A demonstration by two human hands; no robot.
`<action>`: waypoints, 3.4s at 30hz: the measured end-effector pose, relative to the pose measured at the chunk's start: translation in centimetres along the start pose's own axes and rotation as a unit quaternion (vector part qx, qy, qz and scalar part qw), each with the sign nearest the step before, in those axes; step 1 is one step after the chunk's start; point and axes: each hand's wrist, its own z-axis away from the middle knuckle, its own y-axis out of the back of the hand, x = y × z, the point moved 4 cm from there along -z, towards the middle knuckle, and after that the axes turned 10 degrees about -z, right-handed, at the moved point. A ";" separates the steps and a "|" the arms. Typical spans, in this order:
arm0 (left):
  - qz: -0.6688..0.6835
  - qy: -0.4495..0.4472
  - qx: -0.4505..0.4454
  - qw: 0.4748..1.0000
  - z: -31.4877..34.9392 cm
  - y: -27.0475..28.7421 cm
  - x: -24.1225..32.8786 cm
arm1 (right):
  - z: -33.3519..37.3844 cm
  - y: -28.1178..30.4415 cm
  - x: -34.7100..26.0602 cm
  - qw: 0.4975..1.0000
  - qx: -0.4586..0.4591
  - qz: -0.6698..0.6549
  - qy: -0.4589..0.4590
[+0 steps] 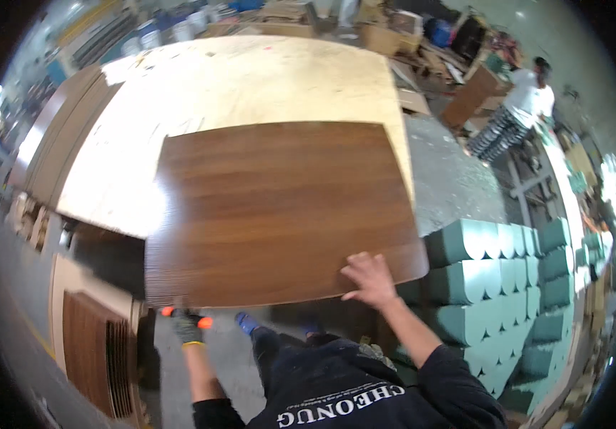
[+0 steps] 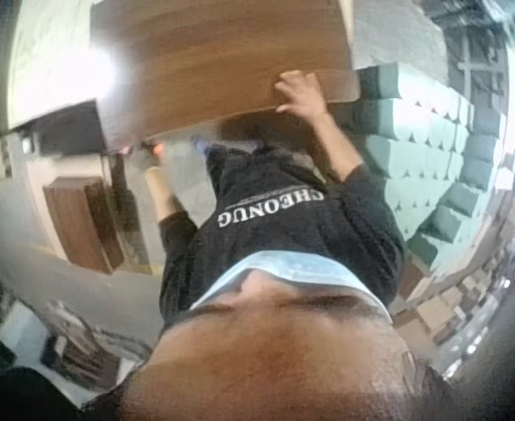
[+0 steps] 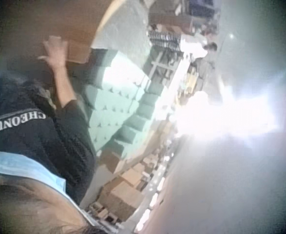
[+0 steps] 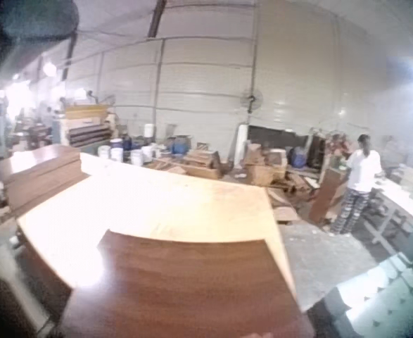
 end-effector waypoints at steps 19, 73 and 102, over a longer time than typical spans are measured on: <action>-0.753 -0.143 0.216 0.605 20.5 2.4 -1.9 | -13.2 -7.3 -13.0 0.995 -0.069 -0.047 0.063; -0.839 -0.288 -0.113 0.447 -3.9 -7.4 13.9 | -16.2 -7.0 -16.8 0.987 -0.084 -0.137 0.031; -0.771 -0.328 -0.043 0.544 -17.9 -15.4 18.0 | -16.7 -7.3 -17.0 0.985 -0.074 -0.153 0.014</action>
